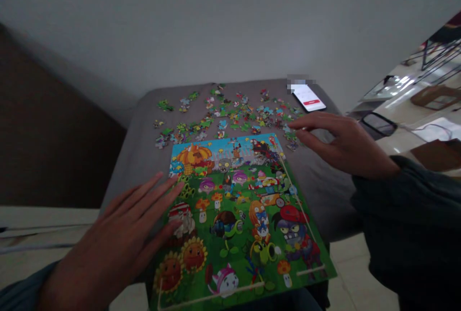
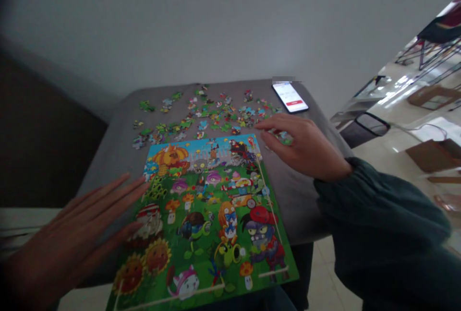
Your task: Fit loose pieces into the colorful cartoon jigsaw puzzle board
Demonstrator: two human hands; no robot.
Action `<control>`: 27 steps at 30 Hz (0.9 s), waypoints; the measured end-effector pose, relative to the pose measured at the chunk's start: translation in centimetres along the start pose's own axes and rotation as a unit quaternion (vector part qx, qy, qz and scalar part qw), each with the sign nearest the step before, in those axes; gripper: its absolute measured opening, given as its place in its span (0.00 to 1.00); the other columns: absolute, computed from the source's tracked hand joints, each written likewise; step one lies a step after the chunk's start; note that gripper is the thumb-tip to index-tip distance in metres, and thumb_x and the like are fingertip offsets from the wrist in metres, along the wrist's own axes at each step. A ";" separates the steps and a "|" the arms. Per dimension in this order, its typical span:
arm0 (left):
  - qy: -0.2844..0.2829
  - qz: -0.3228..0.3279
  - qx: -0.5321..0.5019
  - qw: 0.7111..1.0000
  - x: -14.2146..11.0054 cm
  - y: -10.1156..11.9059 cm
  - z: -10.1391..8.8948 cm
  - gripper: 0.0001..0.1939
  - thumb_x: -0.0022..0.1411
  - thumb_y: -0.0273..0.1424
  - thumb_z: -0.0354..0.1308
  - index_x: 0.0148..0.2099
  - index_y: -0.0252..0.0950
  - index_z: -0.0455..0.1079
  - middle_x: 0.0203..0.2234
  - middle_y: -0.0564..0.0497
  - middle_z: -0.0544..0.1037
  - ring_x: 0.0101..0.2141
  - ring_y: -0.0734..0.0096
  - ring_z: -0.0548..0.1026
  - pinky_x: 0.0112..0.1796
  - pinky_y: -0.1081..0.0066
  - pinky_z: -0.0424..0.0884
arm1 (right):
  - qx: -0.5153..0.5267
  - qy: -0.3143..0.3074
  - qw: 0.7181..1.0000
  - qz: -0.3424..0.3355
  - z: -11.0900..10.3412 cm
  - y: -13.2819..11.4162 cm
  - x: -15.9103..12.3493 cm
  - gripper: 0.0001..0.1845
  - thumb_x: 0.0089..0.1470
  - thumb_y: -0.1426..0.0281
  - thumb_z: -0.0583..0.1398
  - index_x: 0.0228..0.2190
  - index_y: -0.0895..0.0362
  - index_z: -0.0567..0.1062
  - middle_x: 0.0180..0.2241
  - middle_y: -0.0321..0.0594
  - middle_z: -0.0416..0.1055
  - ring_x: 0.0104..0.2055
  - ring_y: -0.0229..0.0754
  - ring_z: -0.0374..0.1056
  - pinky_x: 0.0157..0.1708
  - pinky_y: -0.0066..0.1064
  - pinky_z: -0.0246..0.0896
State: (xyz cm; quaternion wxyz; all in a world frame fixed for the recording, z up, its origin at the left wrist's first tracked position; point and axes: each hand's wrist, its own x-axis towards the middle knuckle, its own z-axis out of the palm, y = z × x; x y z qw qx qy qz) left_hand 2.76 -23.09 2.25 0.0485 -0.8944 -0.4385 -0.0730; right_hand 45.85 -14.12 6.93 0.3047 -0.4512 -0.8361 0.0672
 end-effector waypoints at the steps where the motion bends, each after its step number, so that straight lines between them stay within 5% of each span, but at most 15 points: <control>1: 0.013 -0.001 -0.006 1.000 1.8 0.4 -0.8 0.32 0.75 0.53 0.43 0.75 0.51 0.54 0.68 0.54 0.70 0.67 0.54 0.67 0.62 0.53 0.68 | 0.005 0.003 1.000 -0.005 0.6 0.7 1.8 0.12 0.66 0.67 0.59 0.45 0.56 0.81 0.43 0.44 0.82 0.44 0.47 0.78 0.46 0.41 0.73; 5: -0.008 -0.011 -0.030 0.999 9.7 4.7 -3.9 0.27 0.78 0.46 0.39 0.68 0.46 0.68 0.63 0.51 0.76 0.65 0.51 0.69 0.61 0.47 0.69 | -0.010 0.040 0.999 -0.012 5.4 4.4 6.5 0.16 0.63 0.69 0.56 0.46 0.58 0.81 0.43 0.48 0.82 0.43 0.48 0.77 0.47 0.43 0.72; 9: -0.039 -0.014 -0.091 0.995 14.8 6.6 -3.4 0.23 0.77 0.38 0.44 0.67 0.47 0.68 0.65 0.53 0.73 0.68 0.54 0.65 0.65 0.45 0.65 | -0.031 0.101 0.993 0.042 10.2 8.0 5.9 0.16 0.61 0.72 0.54 0.42 0.57 0.82 0.38 0.48 0.81 0.42 0.49 0.77 0.49 0.44 0.72; 18: 0.053 -0.142 -0.141 0.978 16.3 -7.8 5.8 0.24 0.71 0.43 0.46 0.55 0.38 0.78 0.56 0.43 0.80 0.60 0.52 0.73 0.65 0.45 0.66 | -0.053 0.016 0.998 0.023 10.1 8.6 3.6 0.18 0.62 0.75 0.55 0.47 0.56 0.82 0.44 0.48 0.81 0.47 0.51 0.75 0.53 0.49 0.70; 27: 0.006 -0.150 -0.122 0.981 15.7 -7.1 7.6 0.25 0.73 0.49 0.45 0.59 0.48 0.76 0.62 0.47 0.75 0.68 0.46 0.63 0.65 0.38 0.61 | -0.063 -0.059 0.996 0.009 10.3 8.3 3.4 0.15 0.65 0.74 0.56 0.47 0.57 0.81 0.47 0.50 0.79 0.52 0.52 0.73 0.58 0.52 0.67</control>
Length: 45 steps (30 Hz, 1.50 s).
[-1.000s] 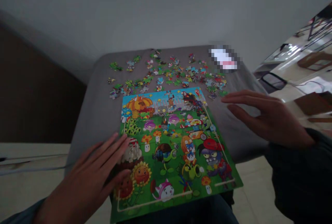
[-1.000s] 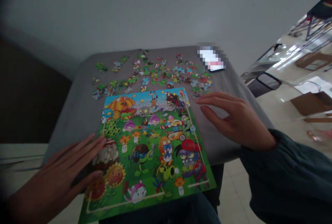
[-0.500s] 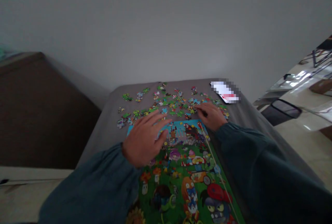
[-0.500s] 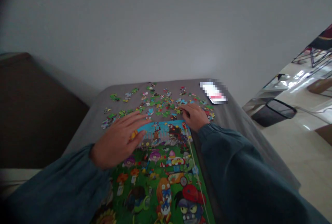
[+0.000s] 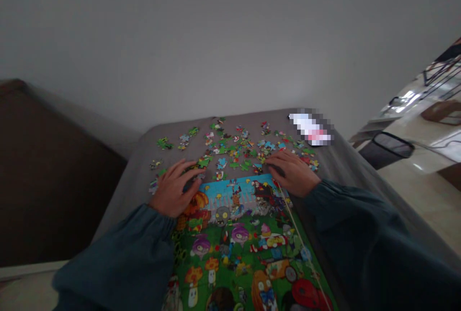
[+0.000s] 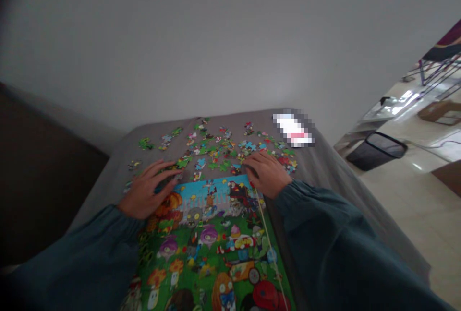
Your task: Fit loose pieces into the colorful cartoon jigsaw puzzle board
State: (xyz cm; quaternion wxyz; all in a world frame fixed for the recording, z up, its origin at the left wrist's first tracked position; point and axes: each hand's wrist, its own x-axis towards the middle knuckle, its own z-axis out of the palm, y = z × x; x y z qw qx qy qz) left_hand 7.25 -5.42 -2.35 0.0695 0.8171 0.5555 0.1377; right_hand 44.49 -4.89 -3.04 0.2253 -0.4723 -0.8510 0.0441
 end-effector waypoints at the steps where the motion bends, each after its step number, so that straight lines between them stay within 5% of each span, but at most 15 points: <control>1: -0.008 -0.004 0.005 1.000 0.0 0.1 0.1 0.25 0.73 0.49 0.45 0.60 0.48 0.76 0.63 0.47 0.74 0.67 0.46 0.63 0.65 0.38 0.61 | 0.001 -0.002 1.000 -0.001 0.0 0.0 0.0 0.15 0.65 0.74 0.56 0.47 0.57 0.81 0.47 0.50 0.79 0.52 0.52 0.73 0.58 0.51 0.67; 10: -0.059 -0.022 0.035 0.997 -0.4 0.5 0.0 0.27 0.73 0.48 0.44 0.67 0.48 0.70 0.69 0.44 0.66 0.66 0.47 0.65 0.63 0.40 0.62 | -0.004 -0.013 1.000 -0.014 0.2 -0.1 -0.6 0.16 0.65 0.73 0.56 0.48 0.57 0.81 0.50 0.50 0.77 0.54 0.53 0.71 0.57 0.49 0.68; 25: -0.069 -0.005 0.085 0.994 -0.8 -0.6 0.5 0.28 0.75 0.49 0.42 0.70 0.53 0.66 0.71 0.48 0.64 0.68 0.47 0.63 0.63 0.39 0.62 | -0.030 -0.072 0.997 0.004 -0.7 -1.0 -0.7 0.18 0.67 0.72 0.55 0.53 0.58 0.80 0.55 0.49 0.75 0.57 0.53 0.70 0.58 0.49 0.66; 45: -0.033 0.016 0.086 0.996 -0.9 -2.0 1.7 0.31 0.74 0.51 0.39 0.70 0.52 0.66 0.70 0.47 0.66 0.68 0.45 0.63 0.64 0.40 0.61 | -0.092 -0.095 0.990 0.048 -0.9 -2.9 -0.4 0.17 0.67 0.74 0.57 0.53 0.54 0.79 0.57 0.47 0.75 0.59 0.55 0.68 0.56 0.47 0.66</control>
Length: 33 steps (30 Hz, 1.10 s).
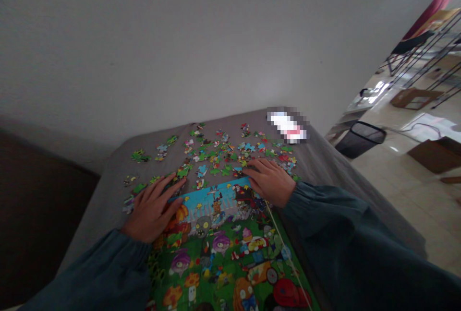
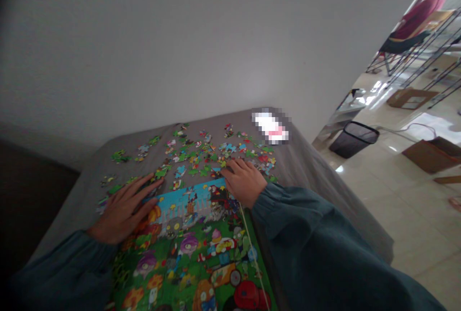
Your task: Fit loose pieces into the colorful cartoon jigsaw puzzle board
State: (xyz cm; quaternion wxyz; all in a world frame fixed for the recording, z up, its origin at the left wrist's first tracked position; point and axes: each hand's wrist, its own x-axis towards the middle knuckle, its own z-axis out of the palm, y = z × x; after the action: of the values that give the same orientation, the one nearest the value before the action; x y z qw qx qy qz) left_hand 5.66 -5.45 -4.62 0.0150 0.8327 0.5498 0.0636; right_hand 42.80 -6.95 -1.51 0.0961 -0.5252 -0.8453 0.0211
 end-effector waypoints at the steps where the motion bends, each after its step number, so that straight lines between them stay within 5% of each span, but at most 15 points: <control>1: 0.004 0.002 0.001 1.000 0.0 -0.1 0.2 0.30 0.74 0.51 0.39 0.70 0.52 0.66 0.70 0.48 0.66 0.68 0.45 0.63 0.64 0.40 0.60 | 0.004 0.000 1.000 0.000 0.0 0.0 0.0 0.17 0.67 0.75 0.57 0.53 0.55 0.79 0.57 0.47 0.75 0.59 0.55 0.69 0.57 0.47 0.66; 8: 0.035 0.009 0.003 0.999 0.0 -0.7 0.7 0.29 0.74 0.49 0.42 0.73 0.54 0.61 0.70 0.50 0.66 0.68 0.46 0.64 0.65 0.41 0.62 | 0.065 0.064 0.996 -0.013 -1.7 2.7 0.0 0.16 0.63 0.77 0.58 0.49 0.55 0.81 0.52 0.46 0.76 0.55 0.50 0.71 0.57 0.42 0.67; 13: 0.004 -0.041 -0.006 0.999 0.5 -0.3 0.1 0.33 0.71 0.49 0.39 0.74 0.49 0.59 0.69 0.48 0.68 0.68 0.44 0.65 0.64 0.38 0.62 | 0.070 0.186 0.974 0.108 -3.6 8.1 0.1 0.13 0.64 0.73 0.57 0.43 0.56 0.82 0.43 0.47 0.79 0.47 0.49 0.74 0.52 0.43 0.69; 18: -0.012 -0.061 -0.015 0.998 0.7 0.0 -0.3 0.38 0.68 0.52 0.40 0.74 0.43 0.59 0.68 0.45 0.69 0.67 0.43 0.66 0.65 0.40 0.62 | 0.078 0.151 0.969 0.179 -3.2 11.7 -0.1 0.14 0.61 0.73 0.58 0.43 0.57 0.83 0.43 0.47 0.81 0.43 0.48 0.76 0.49 0.43 0.71; 21: -0.004 -0.057 -0.018 0.998 0.6 0.2 -0.4 0.36 0.69 0.50 0.40 0.73 0.45 0.60 0.68 0.46 0.69 0.67 0.43 0.67 0.65 0.40 0.62 | 0.075 0.110 0.976 0.171 -2.7 11.6 -0.3 0.16 0.62 0.72 0.58 0.47 0.56 0.82 0.46 0.49 0.81 0.47 0.51 0.77 0.52 0.47 0.71; 27: -0.004 -0.048 -0.011 0.999 0.5 0.4 -0.2 0.35 0.70 0.51 0.37 0.72 0.46 0.62 0.70 0.47 0.66 0.68 0.45 0.65 0.65 0.40 0.60 | 0.066 0.047 0.997 -0.002 -1.0 7.9 0.8 0.28 0.70 0.61 0.56 0.67 0.55 0.68 0.68 0.49 0.66 0.70 0.54 0.60 0.67 0.53 0.57; 30: -0.016 -0.053 -0.005 0.998 0.5 0.4 -0.1 0.38 0.70 0.53 0.34 0.72 0.43 0.62 0.71 0.47 0.65 0.68 0.46 0.64 0.66 0.41 0.59 | 0.026 0.001 1.000 -0.008 -0.1 6.3 1.9 0.31 0.72 0.56 0.54 0.69 0.55 0.64 0.72 0.45 0.59 0.75 0.56 0.50 0.70 0.54 0.51; 33: -0.024 -0.057 0.000 0.998 0.7 0.4 -0.2 0.40 0.69 0.54 0.33 0.72 0.40 0.63 0.71 0.45 0.65 0.68 0.47 0.64 0.66 0.42 0.58 | -0.011 -0.012 1.000 0.018 0.4 5.8 2.4 0.30 0.73 0.55 0.51 0.68 0.55 0.65 0.71 0.44 0.62 0.74 0.58 0.50 0.70 0.53 0.50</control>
State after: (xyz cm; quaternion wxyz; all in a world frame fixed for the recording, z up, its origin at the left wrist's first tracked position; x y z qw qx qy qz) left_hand 6.22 -5.00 -4.35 0.0318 0.8011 0.5962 0.0421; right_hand 46.80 -2.16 -2.33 0.0794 -0.5408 -0.8372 0.0201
